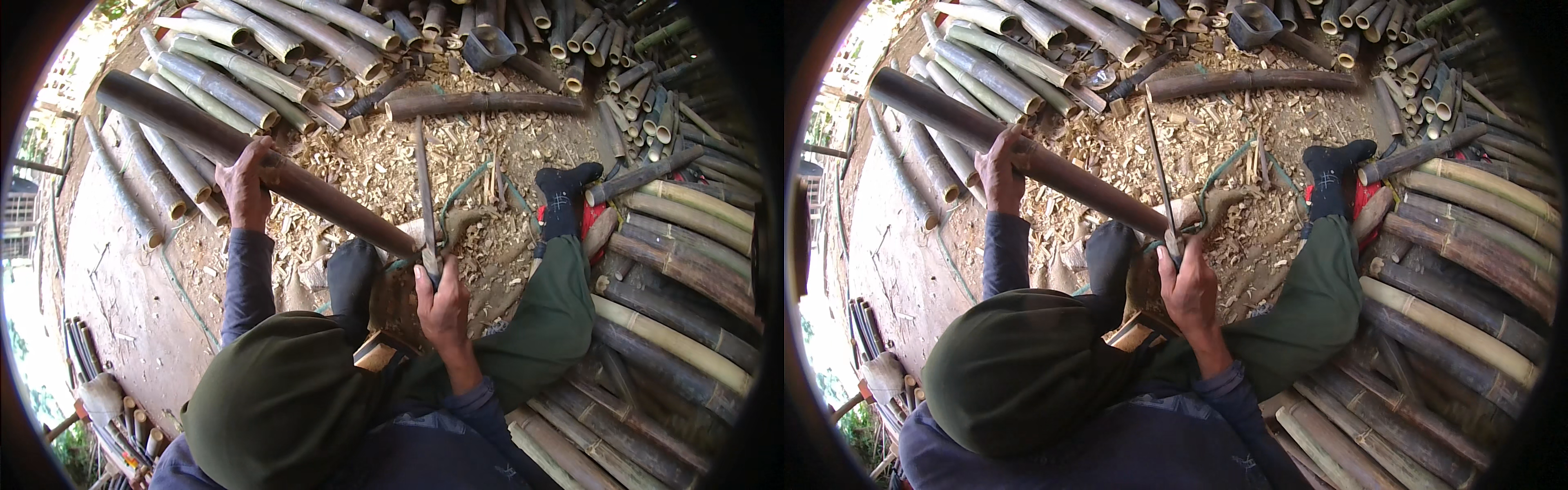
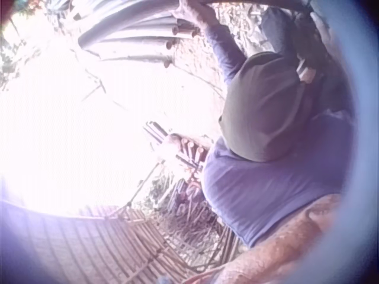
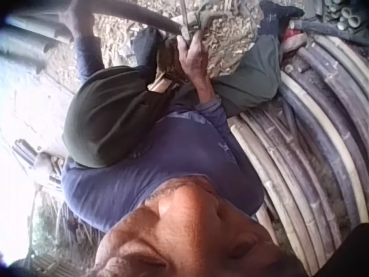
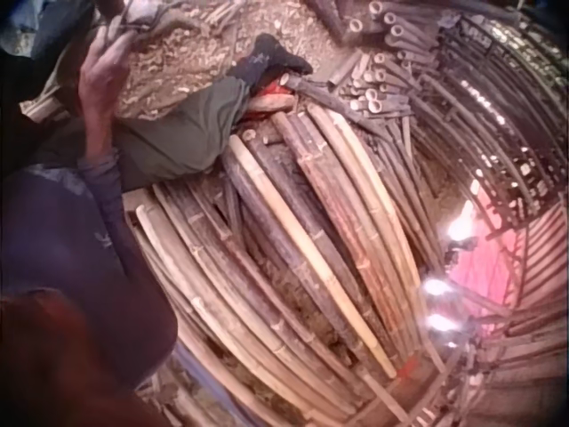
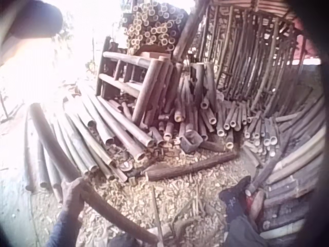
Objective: The person sits on the ground and uses a knife to shave the outer layer off a long bamboo pole. They hold the pole with their left hand and scrape the surface with the knife in their right hand, creating wood shavings. The person periodically rotates the pole to work on different sides and places the finished pole aside.
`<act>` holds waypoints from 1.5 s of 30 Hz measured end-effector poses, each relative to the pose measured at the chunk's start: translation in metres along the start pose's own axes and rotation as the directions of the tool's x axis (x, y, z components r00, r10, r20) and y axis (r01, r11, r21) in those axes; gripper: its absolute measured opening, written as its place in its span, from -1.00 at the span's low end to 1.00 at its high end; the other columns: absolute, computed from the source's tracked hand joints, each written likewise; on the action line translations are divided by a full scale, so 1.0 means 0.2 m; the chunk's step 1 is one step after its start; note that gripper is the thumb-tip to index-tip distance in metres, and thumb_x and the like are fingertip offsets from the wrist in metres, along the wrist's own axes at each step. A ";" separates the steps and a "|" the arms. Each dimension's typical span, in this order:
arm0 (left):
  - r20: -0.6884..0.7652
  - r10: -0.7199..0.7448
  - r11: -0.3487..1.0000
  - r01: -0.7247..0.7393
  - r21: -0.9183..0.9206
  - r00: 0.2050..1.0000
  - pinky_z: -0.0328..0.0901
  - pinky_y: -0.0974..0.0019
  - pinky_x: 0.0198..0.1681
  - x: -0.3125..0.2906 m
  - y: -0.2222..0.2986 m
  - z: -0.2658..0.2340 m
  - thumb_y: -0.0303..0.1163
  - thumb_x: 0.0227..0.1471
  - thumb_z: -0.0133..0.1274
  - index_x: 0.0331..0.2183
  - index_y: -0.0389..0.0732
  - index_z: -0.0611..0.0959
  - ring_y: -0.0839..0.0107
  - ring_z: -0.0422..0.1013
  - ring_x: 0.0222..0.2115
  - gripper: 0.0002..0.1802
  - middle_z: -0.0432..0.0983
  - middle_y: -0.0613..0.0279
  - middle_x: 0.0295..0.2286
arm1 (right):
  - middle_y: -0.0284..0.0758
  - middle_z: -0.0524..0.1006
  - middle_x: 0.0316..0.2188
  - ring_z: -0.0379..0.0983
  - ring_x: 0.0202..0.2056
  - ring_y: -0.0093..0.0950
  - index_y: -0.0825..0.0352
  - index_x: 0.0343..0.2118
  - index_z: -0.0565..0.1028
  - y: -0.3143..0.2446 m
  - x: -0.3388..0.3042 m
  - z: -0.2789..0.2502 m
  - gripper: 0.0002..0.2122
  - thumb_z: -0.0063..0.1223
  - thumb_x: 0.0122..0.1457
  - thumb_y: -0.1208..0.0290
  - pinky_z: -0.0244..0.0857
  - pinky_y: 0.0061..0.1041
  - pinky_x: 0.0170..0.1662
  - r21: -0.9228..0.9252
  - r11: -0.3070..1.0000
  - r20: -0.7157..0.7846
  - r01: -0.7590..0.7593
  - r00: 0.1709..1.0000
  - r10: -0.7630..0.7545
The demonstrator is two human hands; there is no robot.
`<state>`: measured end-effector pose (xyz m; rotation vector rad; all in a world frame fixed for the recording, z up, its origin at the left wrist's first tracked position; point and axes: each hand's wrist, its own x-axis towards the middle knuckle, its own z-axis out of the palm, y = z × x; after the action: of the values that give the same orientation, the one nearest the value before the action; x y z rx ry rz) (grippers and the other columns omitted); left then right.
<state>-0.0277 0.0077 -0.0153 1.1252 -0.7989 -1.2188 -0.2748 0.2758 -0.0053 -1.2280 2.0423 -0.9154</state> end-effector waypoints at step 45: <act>0.052 0.060 0.993 -0.055 -0.103 0.997 0.53 0.12 -0.06 -0.16 0.11 -0.18 -0.57 0.06 0.27 0.05 -0.34 0.46 0.18 0.59 -0.22 -0.47 0.60 0.06 -0.21 | 0.12 0.61 -0.33 0.58 -0.23 0.15 0.40 -0.03 0.36 0.18 0.02 0.10 -0.68 0.05 0.37 0.23 0.42 0.08 -0.23 -0.186 0.977 0.147 -0.107 0.980 0.135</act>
<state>0.0056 0.0457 -0.0027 0.9837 -0.7971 -1.2329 -0.2798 0.2787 -0.0460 -1.2108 2.0789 -0.5697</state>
